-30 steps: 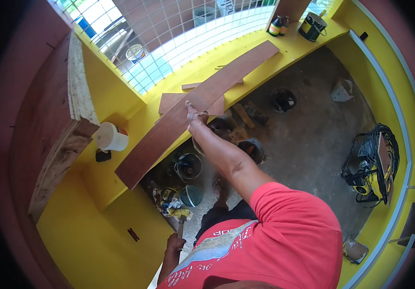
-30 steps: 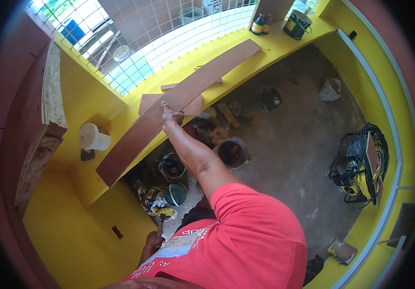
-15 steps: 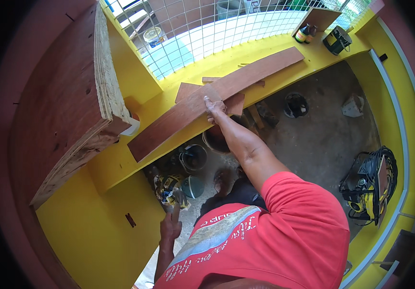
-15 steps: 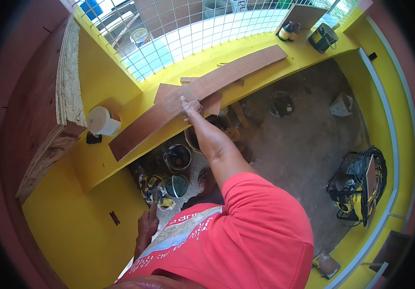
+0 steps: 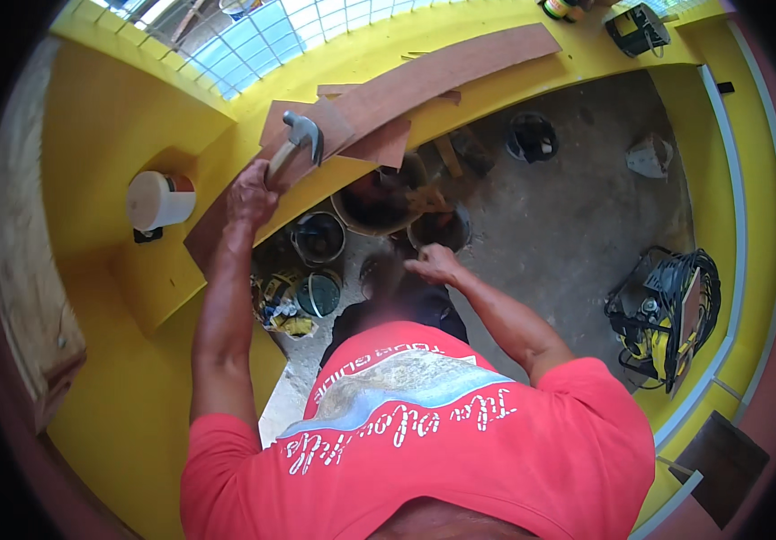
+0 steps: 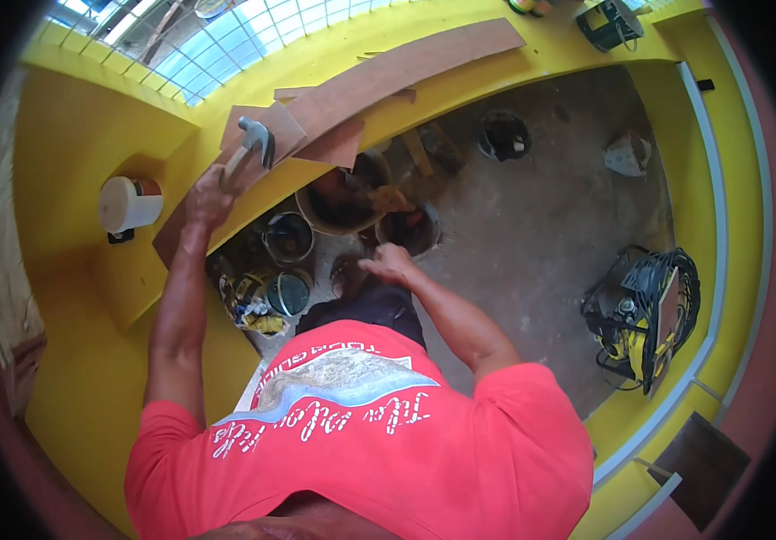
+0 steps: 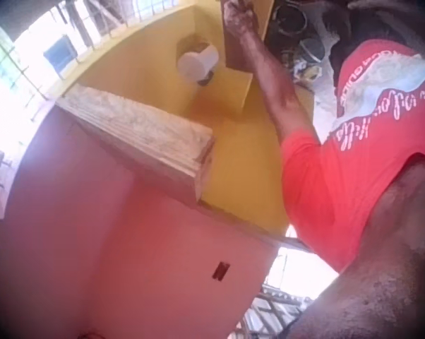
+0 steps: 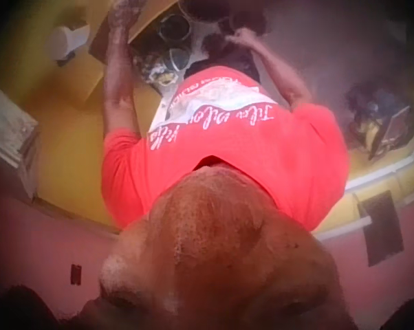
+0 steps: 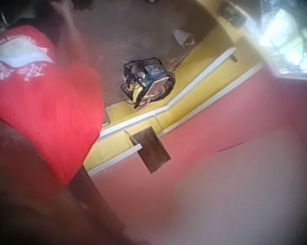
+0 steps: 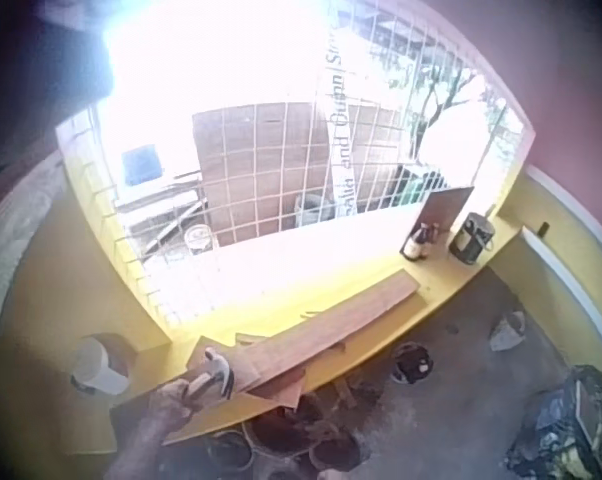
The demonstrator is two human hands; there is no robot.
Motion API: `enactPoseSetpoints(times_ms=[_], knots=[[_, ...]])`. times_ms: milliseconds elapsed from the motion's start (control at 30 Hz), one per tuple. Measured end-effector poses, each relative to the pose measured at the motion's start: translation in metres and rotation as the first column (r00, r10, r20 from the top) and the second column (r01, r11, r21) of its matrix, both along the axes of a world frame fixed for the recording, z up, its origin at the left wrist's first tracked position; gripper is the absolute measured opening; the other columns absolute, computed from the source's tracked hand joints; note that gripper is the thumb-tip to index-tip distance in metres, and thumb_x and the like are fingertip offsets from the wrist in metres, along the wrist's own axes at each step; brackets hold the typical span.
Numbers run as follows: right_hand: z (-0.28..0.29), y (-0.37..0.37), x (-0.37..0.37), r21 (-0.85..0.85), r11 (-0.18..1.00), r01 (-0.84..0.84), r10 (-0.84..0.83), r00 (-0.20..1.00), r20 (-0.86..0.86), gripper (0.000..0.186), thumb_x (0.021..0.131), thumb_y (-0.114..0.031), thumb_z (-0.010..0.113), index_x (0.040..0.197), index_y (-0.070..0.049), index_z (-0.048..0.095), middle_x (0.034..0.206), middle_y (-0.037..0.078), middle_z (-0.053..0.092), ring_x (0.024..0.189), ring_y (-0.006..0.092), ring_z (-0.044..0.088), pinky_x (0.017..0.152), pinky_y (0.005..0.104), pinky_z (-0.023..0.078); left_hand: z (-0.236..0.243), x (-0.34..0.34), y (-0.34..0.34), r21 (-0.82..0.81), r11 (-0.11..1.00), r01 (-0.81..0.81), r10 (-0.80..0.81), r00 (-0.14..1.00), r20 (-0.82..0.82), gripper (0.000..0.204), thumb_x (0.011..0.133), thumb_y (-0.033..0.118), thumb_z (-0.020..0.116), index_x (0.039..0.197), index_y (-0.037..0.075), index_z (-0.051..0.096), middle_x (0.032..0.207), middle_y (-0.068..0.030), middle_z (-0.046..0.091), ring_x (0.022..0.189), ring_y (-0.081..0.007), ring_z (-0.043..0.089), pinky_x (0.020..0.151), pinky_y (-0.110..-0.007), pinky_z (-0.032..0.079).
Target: The person marks a wooden board using a square and pencil, cuts the board with a handsaw, and then nails wooden pieces together to form a shelf structure inside a room.
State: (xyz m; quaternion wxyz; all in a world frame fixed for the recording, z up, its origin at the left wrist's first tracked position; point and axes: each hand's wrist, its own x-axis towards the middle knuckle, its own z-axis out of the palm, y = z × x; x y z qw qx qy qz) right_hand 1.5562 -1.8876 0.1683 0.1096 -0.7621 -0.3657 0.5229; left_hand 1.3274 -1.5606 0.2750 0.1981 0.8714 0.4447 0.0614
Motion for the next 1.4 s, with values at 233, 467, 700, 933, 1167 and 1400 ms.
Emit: enactPoseSetpoints(times_ms=[233, 467, 700, 933, 1167, 1400], knots=[[-0.100, -0.235, 0.114, -0.397, 0.899, 0.184, -0.033, 0.933, 0.359, 0.050, 0.082, -0.049, 0.069, 0.059, -0.004, 0.067, 0.056, 0.011, 0.064, 0.052, 0.0230, 0.064, 0.059, 0.0378, 0.053, -0.017, 0.023, 0.026, -0.001, 0.991, 0.132, -0.132, 0.991, -0.032, 0.054, 0.073, 0.032, 0.081, 0.118, 0.010, 0.063, 0.109, -0.0146, 0.063, 0.103, -0.0338, 0.060, 0.090, -0.042, 0.049], [-0.141, -0.196, 0.206, -0.232, 0.962, 0.144, 0.006, 0.838, 0.546, 0.046, 0.080, -0.047, 0.069, 0.080, -0.001, 0.072, 0.082, 0.019, 0.071, 0.078, 0.0323, 0.070, 0.074, 0.0422, 0.055, -0.018, 0.022, -0.008, 0.365, 0.931, 0.028, -0.013, 0.999, -0.045, 0.044, 0.086, 0.027, 0.073, 0.123, 0.006, 0.063, 0.112, -0.0178, 0.064, 0.106, -0.0345, 0.061, 0.097, -0.043, 0.046], [-0.104, -0.008, 0.185, 0.018, 0.993, -0.113, 0.099, 0.925, 0.367, 0.038, 0.086, -0.033, 0.055, 0.092, 0.001, 0.070, 0.098, 0.025, 0.069, 0.097, 0.0435, 0.064, 0.086, 0.0481, 0.051, -0.022, -0.046, -0.190, -0.192, 0.962, -0.196, 0.243, 0.932, 0.269, 0.011, 0.091, 0.014, 0.063, 0.093, 0.004, 0.067, 0.084, -0.0135, 0.065, 0.081, -0.0308, 0.064, 0.074, -0.039, 0.050], [-0.122, -0.008, 0.120, -0.032, 0.806, -0.590, 0.574, 0.768, 0.283, 0.033, 0.082, -0.030, 0.062, 0.102, -0.004, 0.064, 0.095, 0.018, 0.065, 0.089, 0.0358, 0.064, 0.075, 0.0459, 0.051, -0.078, -0.182, -0.454, -0.472, 0.728, -0.497, 0.457, 0.865, -0.206, 0.033, 0.088, 0.036, 0.064, 0.083, 0.004, 0.067, 0.082, -0.0190, 0.068, 0.076, -0.0366, 0.065, 0.073, -0.047, 0.051], [-0.143, -0.093, -0.061, -0.279, 0.705, -0.652, 0.679, 0.734, 0.001, 0.029, 0.084, -0.031, 0.068, 0.075, -0.003, 0.063, 0.063, 0.010, 0.061, 0.047, 0.0224, 0.058, 0.042, 0.0408, 0.046, -0.057, -0.277, -0.813, -0.390, -0.023, -0.920, 0.951, 0.100, -0.292, 0.024, 0.081, 0.028, 0.068, 0.081, 0.005, 0.068, 0.085, -0.0206, 0.069, 0.085, -0.0380, 0.067, 0.074, -0.046, 0.052], [-0.126, -0.137, -0.335, -0.046, 0.151, -0.987, 0.987, 0.148, 0.060, 0.034, 0.081, -0.036, 0.072, 0.082, -0.003, 0.070, 0.074, 0.012, 0.069, 0.064, 0.0240, 0.066, 0.061, 0.0376, 0.051, -0.079, -0.296, -0.975, -0.541, -0.379, -0.751, 0.925, -0.327, -0.194, 0.029, 0.086, 0.031, 0.067, 0.079, 0.002, 0.070, 0.070, -0.0151, 0.068, 0.065, -0.0242, 0.067, 0.064, -0.039, 0.052]])
